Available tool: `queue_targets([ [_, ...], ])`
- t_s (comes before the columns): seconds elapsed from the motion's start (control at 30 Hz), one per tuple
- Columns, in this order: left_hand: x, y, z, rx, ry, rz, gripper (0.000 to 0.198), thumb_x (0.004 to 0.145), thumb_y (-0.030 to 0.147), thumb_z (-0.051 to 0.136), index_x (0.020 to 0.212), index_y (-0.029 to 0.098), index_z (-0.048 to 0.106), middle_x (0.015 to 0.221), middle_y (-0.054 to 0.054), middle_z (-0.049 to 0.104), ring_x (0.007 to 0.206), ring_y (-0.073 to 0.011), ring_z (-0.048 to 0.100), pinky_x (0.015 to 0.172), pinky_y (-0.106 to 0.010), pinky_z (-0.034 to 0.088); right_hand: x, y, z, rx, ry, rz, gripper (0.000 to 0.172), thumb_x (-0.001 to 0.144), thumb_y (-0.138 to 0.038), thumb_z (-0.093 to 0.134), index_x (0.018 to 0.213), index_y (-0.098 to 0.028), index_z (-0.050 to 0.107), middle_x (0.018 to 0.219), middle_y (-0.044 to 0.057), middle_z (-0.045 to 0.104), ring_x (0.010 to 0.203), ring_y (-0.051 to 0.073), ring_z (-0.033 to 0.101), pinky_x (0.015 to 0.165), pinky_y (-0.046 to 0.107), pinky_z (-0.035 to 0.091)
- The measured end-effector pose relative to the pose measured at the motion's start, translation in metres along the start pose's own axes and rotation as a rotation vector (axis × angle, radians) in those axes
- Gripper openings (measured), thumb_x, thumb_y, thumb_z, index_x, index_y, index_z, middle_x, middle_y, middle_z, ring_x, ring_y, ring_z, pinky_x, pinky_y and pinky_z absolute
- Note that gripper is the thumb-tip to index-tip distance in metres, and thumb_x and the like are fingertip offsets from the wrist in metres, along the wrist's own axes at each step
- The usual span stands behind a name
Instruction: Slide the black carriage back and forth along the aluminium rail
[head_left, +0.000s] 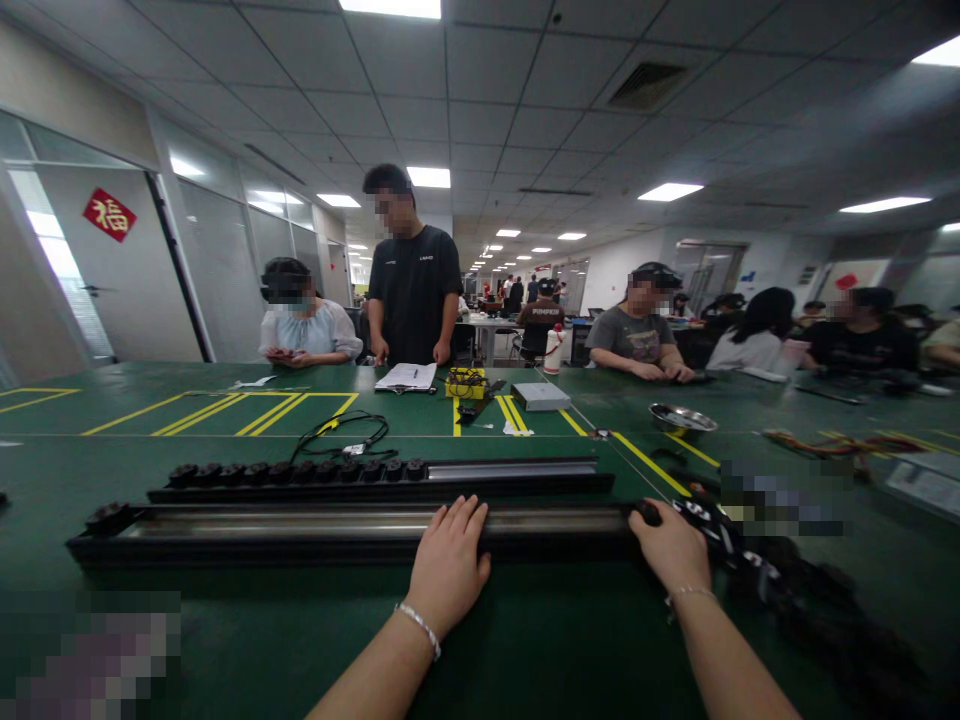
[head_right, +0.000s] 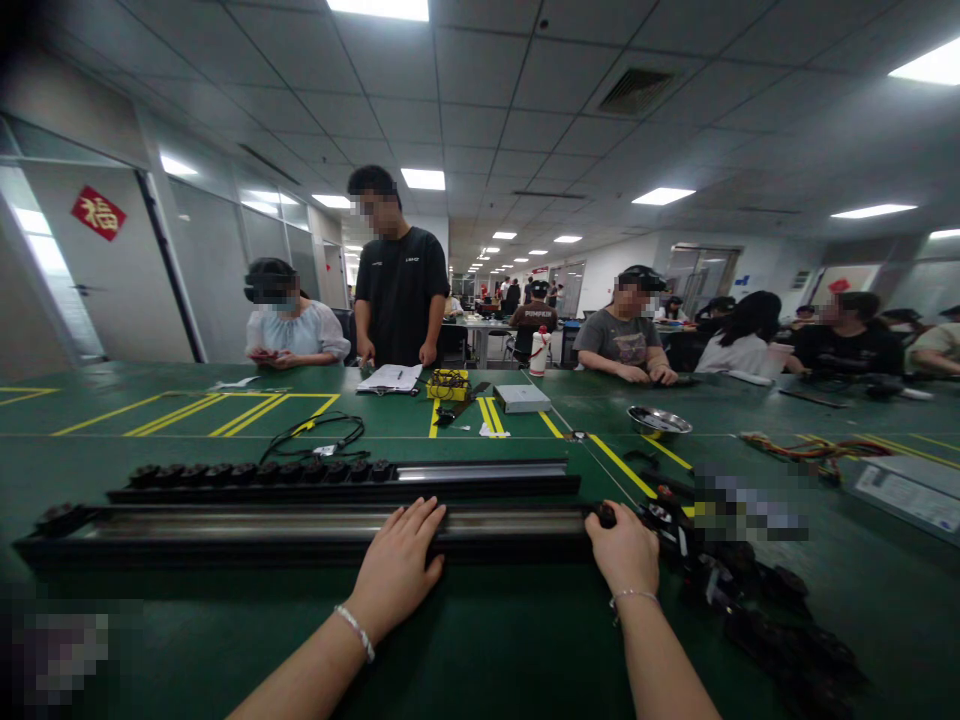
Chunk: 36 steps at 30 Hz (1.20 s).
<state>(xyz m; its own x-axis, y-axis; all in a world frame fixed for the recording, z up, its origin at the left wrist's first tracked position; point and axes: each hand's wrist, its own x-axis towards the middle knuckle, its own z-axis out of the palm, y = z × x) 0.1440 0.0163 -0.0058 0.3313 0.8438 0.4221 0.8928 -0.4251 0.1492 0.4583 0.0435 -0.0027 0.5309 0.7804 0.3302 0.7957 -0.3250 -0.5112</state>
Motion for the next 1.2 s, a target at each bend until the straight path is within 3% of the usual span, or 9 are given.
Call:
queue_targets([
  [0.77,0.0002,0.0007,-0.0018,-0.003,-0.014,-0.002,0.055,0.078,0.030,0.047,0.132,0.022,0.037,0.140,-0.004,0.039,0.129,-0.0205,0.032,0.108,-0.041,0.023,0.0008,0.0018,-0.0017,-0.007,-0.069,0.095,0.051,0.073,-0.046,0.041,0.113,-0.019,0.056,0.113,0.009,0.059,0.102,0.030,0.052,0.087,0.037,0.040],
  [1.2,0.0005,0.0025,-0.0037,-0.006,-0.019,-0.008,0.055,0.077,0.029,0.048,0.131,0.022,0.038,0.139,-0.004,0.040,0.129,-0.0203,0.033,0.108,-0.041,0.024,0.0014,0.0014,-0.0021,-0.033,-0.052,0.078,0.050,0.073,-0.045,0.040,0.112,-0.018,0.057,0.107,0.010,0.062,0.099,0.027,0.054,0.088,0.035,0.040],
])
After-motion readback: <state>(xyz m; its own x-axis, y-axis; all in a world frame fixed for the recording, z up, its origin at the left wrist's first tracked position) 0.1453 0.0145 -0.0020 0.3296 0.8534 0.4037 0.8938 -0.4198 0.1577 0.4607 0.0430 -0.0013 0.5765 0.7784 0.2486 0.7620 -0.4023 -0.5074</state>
